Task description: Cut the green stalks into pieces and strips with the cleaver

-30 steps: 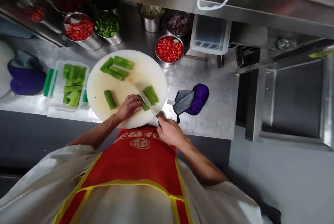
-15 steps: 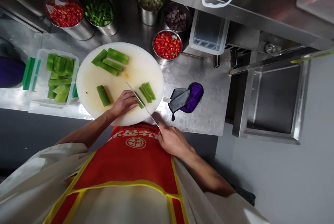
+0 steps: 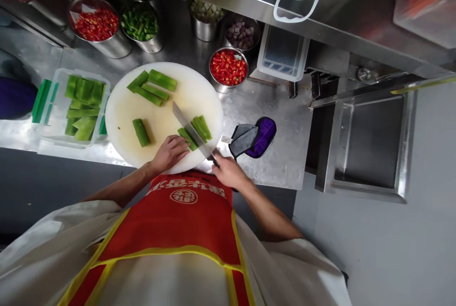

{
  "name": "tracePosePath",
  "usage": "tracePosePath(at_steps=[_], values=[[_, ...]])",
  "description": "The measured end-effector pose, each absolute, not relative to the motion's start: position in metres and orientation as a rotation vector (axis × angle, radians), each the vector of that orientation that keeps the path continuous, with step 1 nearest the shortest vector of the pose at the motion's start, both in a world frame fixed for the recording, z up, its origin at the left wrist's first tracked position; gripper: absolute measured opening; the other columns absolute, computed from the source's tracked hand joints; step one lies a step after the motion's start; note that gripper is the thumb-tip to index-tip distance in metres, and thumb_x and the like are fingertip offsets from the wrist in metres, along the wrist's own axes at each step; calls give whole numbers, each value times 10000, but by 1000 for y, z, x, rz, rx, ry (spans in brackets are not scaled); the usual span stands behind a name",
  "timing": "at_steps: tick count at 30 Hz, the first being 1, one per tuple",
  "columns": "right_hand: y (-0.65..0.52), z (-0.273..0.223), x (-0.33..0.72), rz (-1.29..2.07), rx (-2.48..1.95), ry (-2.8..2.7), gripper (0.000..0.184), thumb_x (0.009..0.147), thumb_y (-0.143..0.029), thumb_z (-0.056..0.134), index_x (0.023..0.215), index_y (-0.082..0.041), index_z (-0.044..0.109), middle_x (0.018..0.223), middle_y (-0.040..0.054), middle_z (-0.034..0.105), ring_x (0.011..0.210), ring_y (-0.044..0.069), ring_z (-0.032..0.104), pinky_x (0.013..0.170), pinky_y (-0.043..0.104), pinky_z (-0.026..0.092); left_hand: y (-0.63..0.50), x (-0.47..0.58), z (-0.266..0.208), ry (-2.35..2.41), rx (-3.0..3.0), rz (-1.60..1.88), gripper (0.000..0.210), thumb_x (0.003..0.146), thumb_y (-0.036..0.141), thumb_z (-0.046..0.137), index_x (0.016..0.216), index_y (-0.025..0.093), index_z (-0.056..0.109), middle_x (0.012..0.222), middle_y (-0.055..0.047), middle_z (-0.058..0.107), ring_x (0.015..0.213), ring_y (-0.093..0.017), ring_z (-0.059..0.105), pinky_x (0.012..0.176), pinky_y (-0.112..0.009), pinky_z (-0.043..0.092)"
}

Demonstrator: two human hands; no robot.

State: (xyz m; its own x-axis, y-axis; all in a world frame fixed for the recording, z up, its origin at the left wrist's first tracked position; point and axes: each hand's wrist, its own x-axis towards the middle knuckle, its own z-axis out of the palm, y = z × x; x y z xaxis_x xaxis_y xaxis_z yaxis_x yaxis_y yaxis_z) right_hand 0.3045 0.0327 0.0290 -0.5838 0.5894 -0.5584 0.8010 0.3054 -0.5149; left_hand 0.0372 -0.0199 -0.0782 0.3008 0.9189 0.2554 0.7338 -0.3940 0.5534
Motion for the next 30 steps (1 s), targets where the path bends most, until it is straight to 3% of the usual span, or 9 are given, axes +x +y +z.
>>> tracePosePath(at_steps=[4,13,21,30], values=[[39,31,321,-1096,1370,2317,215,964,-277,450,1078,-190,610,882,67,749,802,230,676,701,286,386,-6,38,-79,1431,2312,719,282,977,344,589,1223,248,688,1277,-80,668,1197,-253,559,1027,-455,514],[27,49,301,-1056,1240,2308,349,963,-218,422,1284,-157,542,1106,111,748,961,248,684,781,294,384,25,31,-84,1295,2300,817,218,975,360,600,1102,238,728,1124,-79,716,1150,-222,603,1016,-425,523],[21,75,308,-979,1201,2218,299,993,-246,395,1220,-152,565,1028,112,757,888,240,692,740,306,361,25,33,-82,1295,2240,766,239,981,391,587,1094,237,730,1116,-83,724,1137,-220,613,1034,-430,496],[8,83,313,-997,1187,2139,347,984,-212,402,1303,-137,517,1010,125,759,891,258,700,743,314,378,27,34,-78,1268,2259,768,230,994,377,568,1094,239,723,1104,-67,731,1116,-207,625,1042,-419,483]])
